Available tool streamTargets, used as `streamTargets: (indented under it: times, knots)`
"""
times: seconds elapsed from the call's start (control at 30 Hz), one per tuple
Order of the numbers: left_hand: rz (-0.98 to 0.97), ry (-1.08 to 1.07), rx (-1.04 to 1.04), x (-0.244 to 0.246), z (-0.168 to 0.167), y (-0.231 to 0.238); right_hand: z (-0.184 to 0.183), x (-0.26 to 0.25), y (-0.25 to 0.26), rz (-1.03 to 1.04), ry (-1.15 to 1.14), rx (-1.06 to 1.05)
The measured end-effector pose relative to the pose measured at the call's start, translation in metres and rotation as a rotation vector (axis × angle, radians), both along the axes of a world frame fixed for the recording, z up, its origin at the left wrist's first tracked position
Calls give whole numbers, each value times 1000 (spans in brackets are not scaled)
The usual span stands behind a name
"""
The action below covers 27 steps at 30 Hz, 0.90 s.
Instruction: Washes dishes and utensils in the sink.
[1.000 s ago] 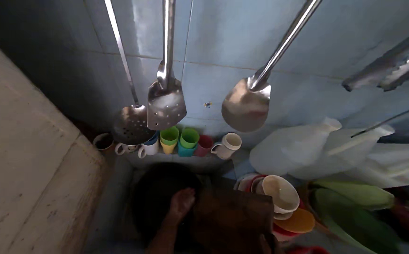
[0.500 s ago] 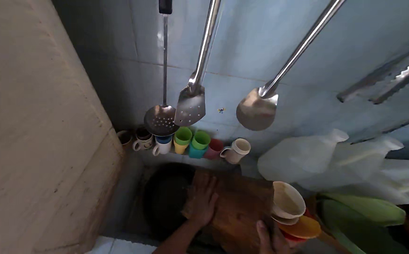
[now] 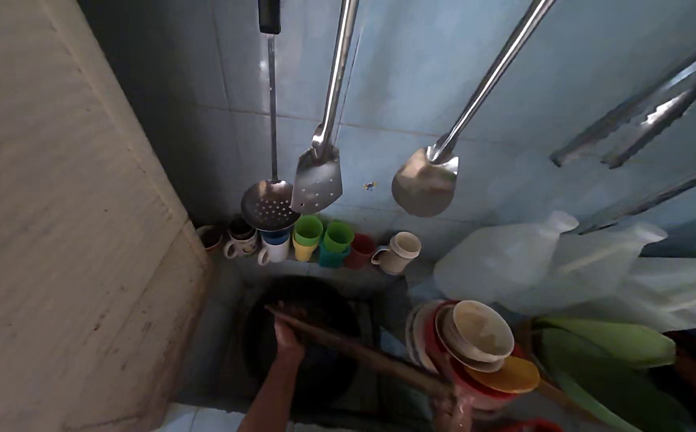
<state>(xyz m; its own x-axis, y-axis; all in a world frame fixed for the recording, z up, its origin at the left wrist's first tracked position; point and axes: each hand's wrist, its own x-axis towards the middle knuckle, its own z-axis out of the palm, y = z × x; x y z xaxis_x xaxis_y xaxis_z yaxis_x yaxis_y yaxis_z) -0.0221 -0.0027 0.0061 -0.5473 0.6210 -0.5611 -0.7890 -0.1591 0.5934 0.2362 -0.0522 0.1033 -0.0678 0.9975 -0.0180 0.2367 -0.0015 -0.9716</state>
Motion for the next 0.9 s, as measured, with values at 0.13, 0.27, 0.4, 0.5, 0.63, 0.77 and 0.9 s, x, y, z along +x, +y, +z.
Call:
streamTargets:
  times: [0.13, 0.27, 0.4, 0.5, 0.63, 0.77, 0.9]
  knots:
    - [-279, -12, 440, -40, -31, -9, -8, -11, -10, -28, 201, -146]
    - [-892, 559, 460, -92, -67, -5, -6, -27, -18, -371, 183, -309]
    - [-1034, 715, 324, -90, -61, -20, -5, -17, -18, -393, 429, -549]
    - [-1067, 569, 35, -64, -54, -31, 5, -5, -10, -336, 464, -572]
    - [-1257, 611, -467, -76, -108, -17, 16, -9, -5, -386, 302, -400]
    - [-668, 481, -616, -79, -144, -4, 17, -4, -6, -415, 242, -320]
    - [-716, 916, -847, -12, -150, -14, 14, -10, -4, -425, 258, -300]
